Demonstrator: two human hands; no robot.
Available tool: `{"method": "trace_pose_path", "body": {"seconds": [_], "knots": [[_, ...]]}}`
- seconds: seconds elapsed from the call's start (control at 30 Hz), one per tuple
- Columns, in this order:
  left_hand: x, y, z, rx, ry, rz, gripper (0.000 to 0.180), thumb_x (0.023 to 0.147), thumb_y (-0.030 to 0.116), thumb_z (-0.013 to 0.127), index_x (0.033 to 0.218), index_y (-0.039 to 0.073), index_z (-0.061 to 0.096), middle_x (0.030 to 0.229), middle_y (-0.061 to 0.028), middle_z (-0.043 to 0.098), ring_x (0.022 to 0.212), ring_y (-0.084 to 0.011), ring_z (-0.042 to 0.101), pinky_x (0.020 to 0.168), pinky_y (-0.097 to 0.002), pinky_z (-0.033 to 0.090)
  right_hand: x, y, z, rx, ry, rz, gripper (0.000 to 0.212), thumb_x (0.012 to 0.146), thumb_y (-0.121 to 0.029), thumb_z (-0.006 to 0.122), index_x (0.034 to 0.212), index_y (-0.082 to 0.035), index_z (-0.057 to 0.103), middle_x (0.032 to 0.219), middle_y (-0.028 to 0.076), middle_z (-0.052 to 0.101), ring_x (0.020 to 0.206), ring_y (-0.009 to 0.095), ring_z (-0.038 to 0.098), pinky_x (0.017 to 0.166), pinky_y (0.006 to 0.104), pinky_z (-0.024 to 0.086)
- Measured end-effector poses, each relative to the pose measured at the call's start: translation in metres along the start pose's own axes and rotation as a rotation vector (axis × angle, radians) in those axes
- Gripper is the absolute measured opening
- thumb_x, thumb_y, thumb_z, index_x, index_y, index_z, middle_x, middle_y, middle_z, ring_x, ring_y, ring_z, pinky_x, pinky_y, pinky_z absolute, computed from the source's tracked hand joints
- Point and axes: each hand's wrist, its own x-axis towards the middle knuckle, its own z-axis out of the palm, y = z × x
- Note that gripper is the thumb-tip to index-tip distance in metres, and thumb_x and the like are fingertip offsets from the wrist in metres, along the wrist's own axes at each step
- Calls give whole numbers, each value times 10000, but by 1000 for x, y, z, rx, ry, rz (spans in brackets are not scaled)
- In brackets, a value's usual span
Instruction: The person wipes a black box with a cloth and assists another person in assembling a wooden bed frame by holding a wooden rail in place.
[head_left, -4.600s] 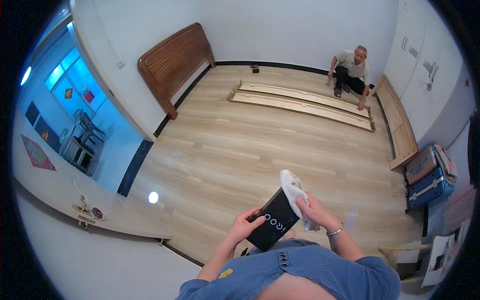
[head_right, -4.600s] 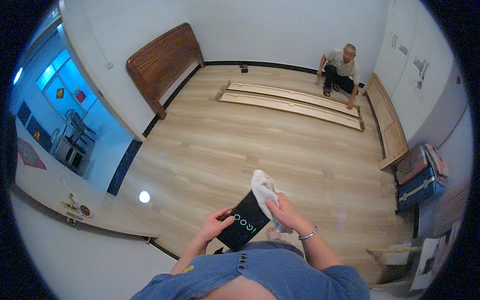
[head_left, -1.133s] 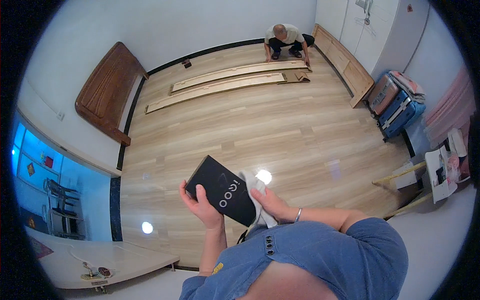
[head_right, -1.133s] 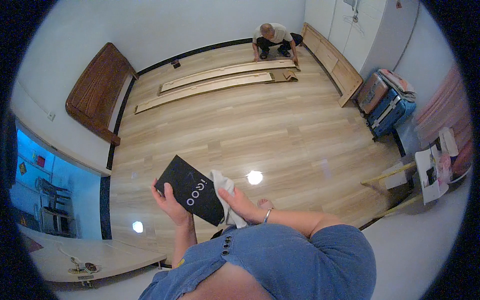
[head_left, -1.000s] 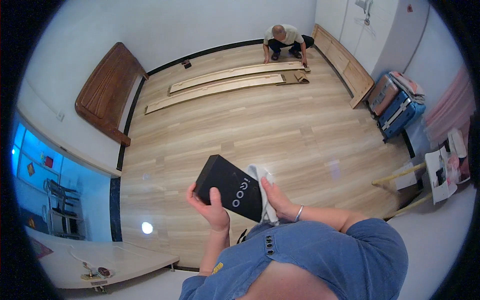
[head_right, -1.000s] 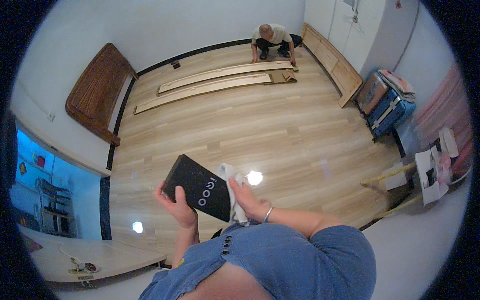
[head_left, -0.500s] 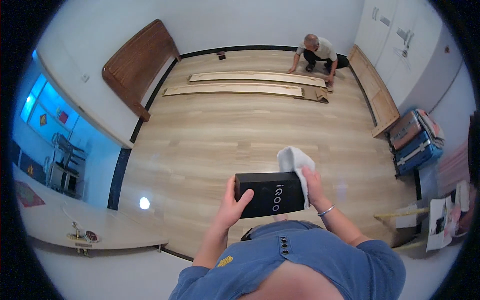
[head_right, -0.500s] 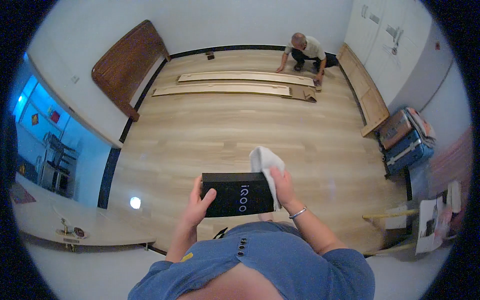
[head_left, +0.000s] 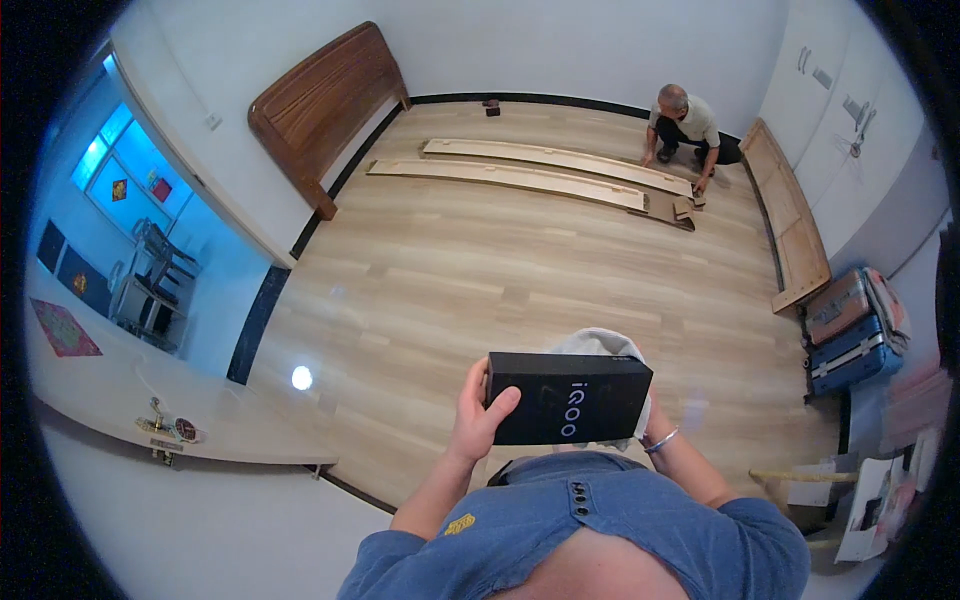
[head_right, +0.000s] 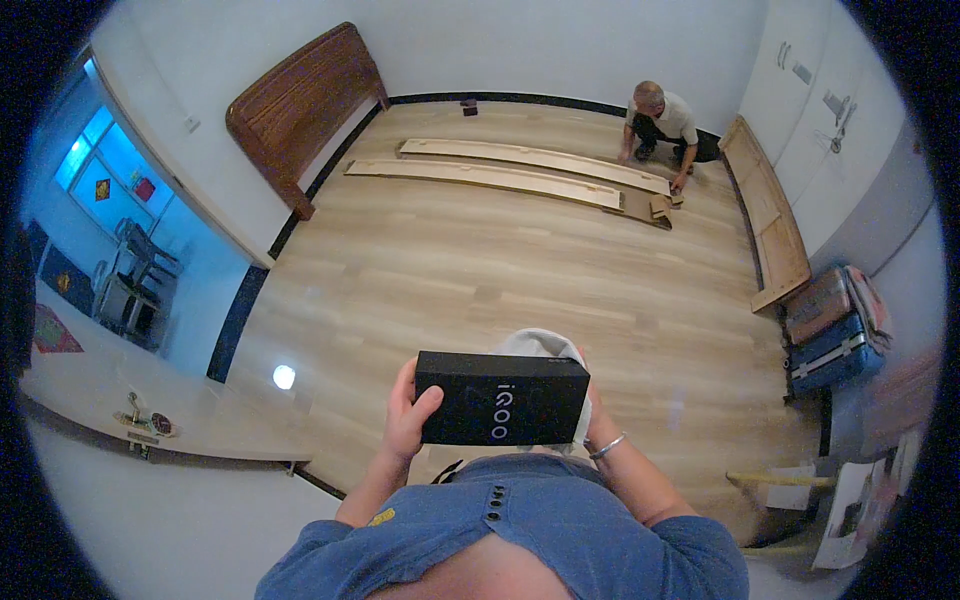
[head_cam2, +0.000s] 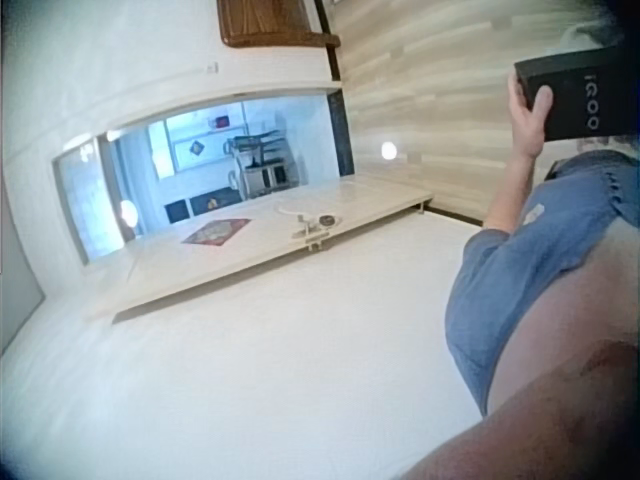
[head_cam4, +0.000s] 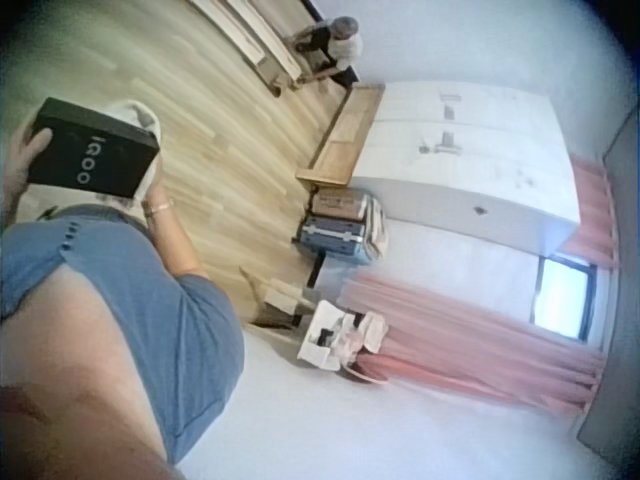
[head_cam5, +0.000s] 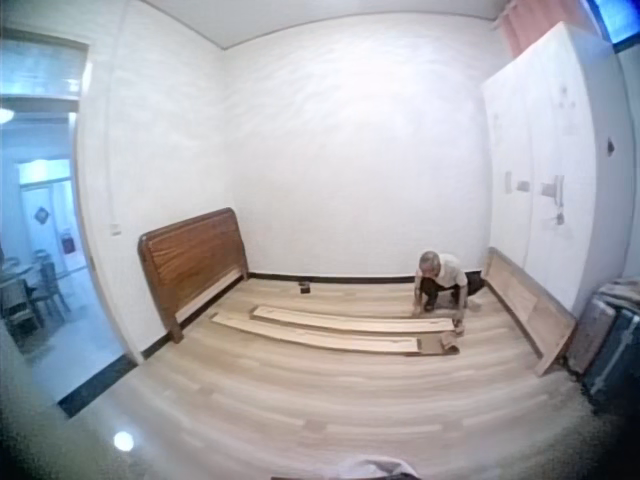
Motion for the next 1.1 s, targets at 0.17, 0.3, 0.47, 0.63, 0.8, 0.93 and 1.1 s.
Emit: {"method": "trace_pose_path", "body": {"seconds": [0.17, 0.3, 0.47, 0.63, 0.8, 0.93, 1.1], "knots": [[3, -9, 2, 27, -3, -5, 501, 781, 164, 575, 1182, -22, 339, 1099, -103, 468, 1028, -157, 438, 893, -279, 327, 4, 14, -23, -300, 64, -183, 363, 885, -329, 360, 1067, -45, 494, 921, 105, 589, 837, 201, 567, 739, 295, 478], [6, -22, 3, 20, -17, -27, 490, 796, 179, 549, 1200, -12, 348, 1110, -86, 475, 1027, -147, 441, 891, -276, 330, -8, -2, -8, -122, 78, -102, 382, 873, -333, 394, 1069, -24, 502, 928, 115, 589, 832, 204, 570, 724, 284, 483], [10, -50, 26, -32, -99, -255, 418, 817, 207, 513, 1168, 3, 415, 1070, -63, 510, 993, -135, 460, 866, -266, 352, -23, -20, -14, 80, 44, 161, 390, 870, -343, 400, 1071, -25, 504, 935, 114, 588, 830, 202, 573, 721, 283, 484], [17, -85, 58, -13, -171, -271, 501, 814, 242, 513, 1233, 17, 355, 1138, -66, 464, 1059, -142, 415, 913, -268, 306, -32, -32, -22, 193, 3, 413, 398, 866, -352, 406, 1073, -27, 505, 941, 114, 587, 827, 200, 575, 718, 282, 485], [26, -76, 59, -50, -234, -300, 575, 799, 274, 524, 1264, 13, 309, 1196, -81, 419, 1095, -157, 398, 927, -271, 294, -21, -43, -14, 274, -48, 568, 407, 862, -362, 412, 1074, -28, 507, 948, 113, 587, 825, 197, 577, 716, 281, 486], [24, -88, 68, -158, -232, -197, 602, 780, 274, 539, 1260, -7, 308, 1222, -94, 400, 1109, -164, 390, 935, -279, 290, -16, -54, -12, 302, -71, 652, 414, 859, -370, 417, 1076, -29, 509, 953, 112, 586, 823, 195, 579, 714, 280, 487], [17, -96, 64, -92, -176, -181, 576, 764, 263, 566, 1224, -19, 364, 1198, -92, 425, 1099, -161, 399, 927, -282, 302, -11, -71, -28, 181, -48, 630, 419, 846, -381, 444, 1079, -39, 513, 975, 106, 583, 809, 185, 590, 703, 270, 489]]}}
